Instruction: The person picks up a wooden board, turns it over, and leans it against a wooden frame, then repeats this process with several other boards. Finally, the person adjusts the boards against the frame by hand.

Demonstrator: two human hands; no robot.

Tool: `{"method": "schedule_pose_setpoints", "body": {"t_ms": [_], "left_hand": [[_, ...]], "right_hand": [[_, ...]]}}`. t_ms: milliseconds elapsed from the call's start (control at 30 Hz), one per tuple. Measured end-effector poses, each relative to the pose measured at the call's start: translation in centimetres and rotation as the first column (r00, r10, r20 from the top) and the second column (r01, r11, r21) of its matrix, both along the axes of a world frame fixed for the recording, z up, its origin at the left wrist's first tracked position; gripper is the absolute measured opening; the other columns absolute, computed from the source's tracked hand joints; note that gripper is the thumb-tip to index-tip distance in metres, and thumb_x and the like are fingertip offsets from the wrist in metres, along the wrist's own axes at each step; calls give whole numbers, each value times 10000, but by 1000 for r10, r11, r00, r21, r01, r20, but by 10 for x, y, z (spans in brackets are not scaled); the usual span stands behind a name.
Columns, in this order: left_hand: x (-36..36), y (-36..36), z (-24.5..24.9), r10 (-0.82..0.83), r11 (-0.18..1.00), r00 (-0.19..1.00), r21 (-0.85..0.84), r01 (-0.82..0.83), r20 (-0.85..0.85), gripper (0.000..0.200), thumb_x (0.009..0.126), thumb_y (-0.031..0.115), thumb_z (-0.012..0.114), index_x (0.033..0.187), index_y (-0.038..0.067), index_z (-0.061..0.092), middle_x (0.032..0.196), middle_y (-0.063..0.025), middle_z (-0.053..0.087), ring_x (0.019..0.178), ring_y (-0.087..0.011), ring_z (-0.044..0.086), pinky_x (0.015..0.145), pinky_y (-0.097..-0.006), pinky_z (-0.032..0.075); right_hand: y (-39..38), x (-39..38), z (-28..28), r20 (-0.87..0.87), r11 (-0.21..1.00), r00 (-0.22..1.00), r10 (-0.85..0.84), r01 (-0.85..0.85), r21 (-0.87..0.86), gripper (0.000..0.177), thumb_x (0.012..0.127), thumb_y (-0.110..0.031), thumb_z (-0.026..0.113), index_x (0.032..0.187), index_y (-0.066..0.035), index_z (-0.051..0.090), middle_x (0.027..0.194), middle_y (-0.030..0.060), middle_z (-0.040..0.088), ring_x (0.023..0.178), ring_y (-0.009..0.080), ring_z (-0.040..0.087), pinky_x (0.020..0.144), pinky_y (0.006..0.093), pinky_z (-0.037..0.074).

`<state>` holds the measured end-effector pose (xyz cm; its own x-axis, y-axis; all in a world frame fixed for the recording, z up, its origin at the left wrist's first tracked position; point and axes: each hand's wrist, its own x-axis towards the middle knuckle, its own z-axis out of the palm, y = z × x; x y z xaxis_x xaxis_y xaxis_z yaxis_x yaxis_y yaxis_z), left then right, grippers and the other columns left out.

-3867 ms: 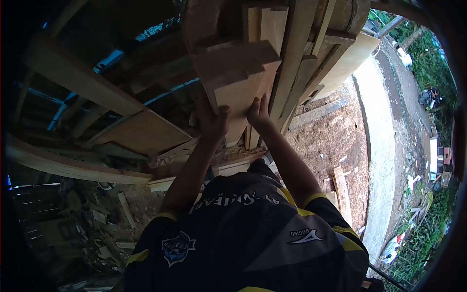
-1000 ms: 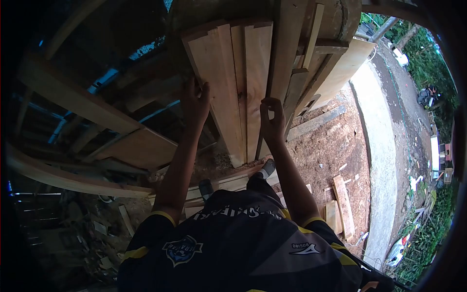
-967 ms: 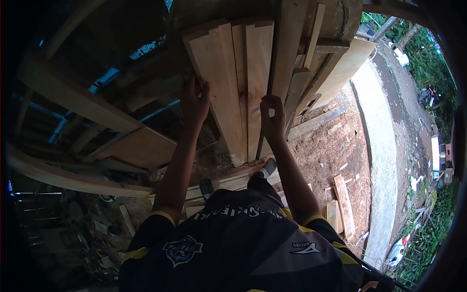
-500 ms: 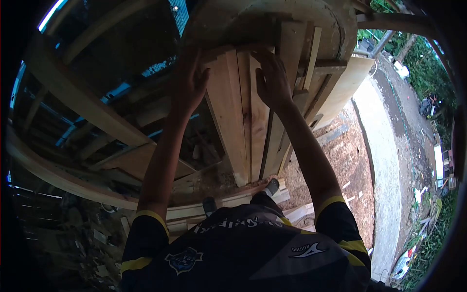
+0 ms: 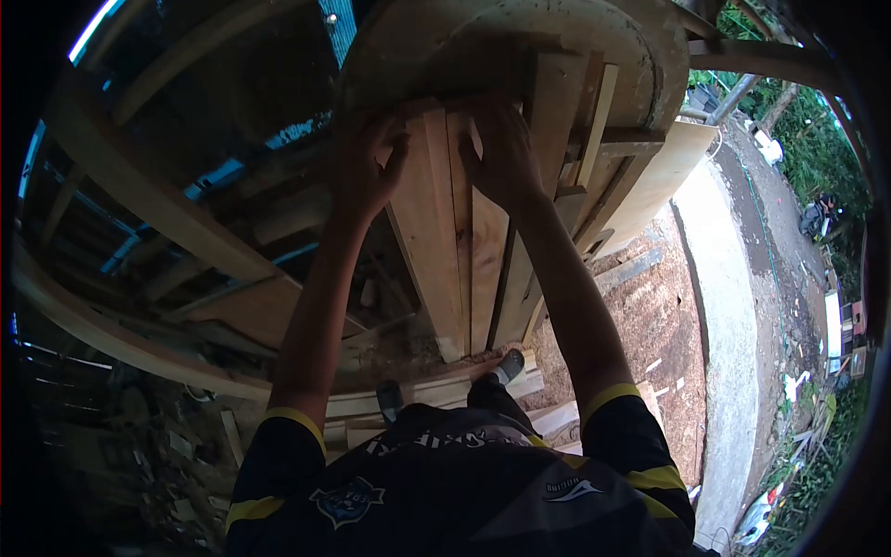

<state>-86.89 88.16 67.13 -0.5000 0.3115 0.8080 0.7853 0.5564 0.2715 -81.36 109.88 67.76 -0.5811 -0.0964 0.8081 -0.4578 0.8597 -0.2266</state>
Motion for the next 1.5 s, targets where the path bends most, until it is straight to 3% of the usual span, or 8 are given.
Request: {"method": "schedule_pose_setpoints", "body": {"t_ms": [467, 600, 733, 900, 1133, 1267, 1367, 1500], "left_hand": [[-11, -1, -4, -29, 999, 999, 45, 31, -39, 333, 877, 174, 732, 1178, 51, 659, 1118, -145, 677, 1033, -331, 666, 884, -411, 535], [-5, -3, 1, -164, 979, 972, 152, 139, 170, 381, 828, 180, 780, 1182, 80, 681, 1141, -133, 688, 1051, -315, 664, 883, -398, 541], [-14, -10, -4, -124, 989, 990, 86, 118, 72, 395, 811, 196, 801, 1172, 84, 689, 1125, -127, 697, 1050, -304, 669, 876, -382, 544], [-6, -8, 2, -62, 997, 986, 56, 54, 156, 414, 837, 186, 798, 1211, 57, 677, 1148, -112, 710, 1122, -251, 666, 953, -359, 515], [-7, -8, 3, -62, 995, 965, 93, 39, 253, 446, 812, 133, 814, 1229, 68, 672, 1198, -114, 696, 1170, -263, 645, 982, -377, 507], [2, -25, -2, -205, 968, 976, 161, 191, 76, 422, 832, 177, 791, 1222, 71, 666, 1310, -150, 621, 1217, -305, 598, 1031, -425, 473], [48, -66, -30, -395, 828, 898, 500, 256, 194, 506, 895, 166, 732, 1369, 91, 570, 1528, -162, 425, 1427, -293, 403, 1168, -456, 338], [139, -164, -95, -448, 767, 798, 632, 112, 402, 415, 970, 275, 647, 1327, 70, 590, 1518, -208, 414, 1431, -344, 391, 1177, -491, 322]], "right_hand": [[-5, -24, -22, -176, 999, 983, -51, 51, -4, 220, 834, -153, 633, 1011, -30, 586, 1011, 181, 575, 943, 386, 564, 879, 478, 476], [-4, -46, -39, -357, 996, 930, -91, 77, -53, 203, 850, -197, 594, 970, -33, 590, 973, 185, 576, 910, 395, 553, 845, 503, 459], [-6, -57, -54, -540, 967, 805, -247, 240, -84, 221, 857, -244, 550, 938, -44, 597, 954, 181, 576, 896, 396, 547, 861, 520, 439], [-8, -57, -51, -420, 990, 899, -126, 85, -115, 223, 813, -248, 592, 933, -60, 599, 951, 148, 589, 872, 365, 555, 848, 491, 444], [-8, -56, -44, -433, 983, 883, -181, 167, -71, 241, 799, -220, 605, 985, -67, 608, 996, 137, 611, 927, 364, 575, 863, 498, 444], [-14, -51, -38, -378, 986, 912, -162, 132, -104, 184, 834, -175, 593, 987, -76, 611, 1050, 127, 634, 993, 351, 593, 894, 479, 443], [-13, -39, -32, -351, 997, 935, -48, 21, -79, 192, 871, -113, 587, 1049, -53, 626, 1099, 132, 637, 1047, 350, 594, 950, 471, 441], [-52, 27, -56, -183, 930, 928, -326, 279, -241, 412, 842, 5, 593, 1255, -9, 585, 1356, 249, 470, 1216, 398, 524, 1039, 502, 414]]}}
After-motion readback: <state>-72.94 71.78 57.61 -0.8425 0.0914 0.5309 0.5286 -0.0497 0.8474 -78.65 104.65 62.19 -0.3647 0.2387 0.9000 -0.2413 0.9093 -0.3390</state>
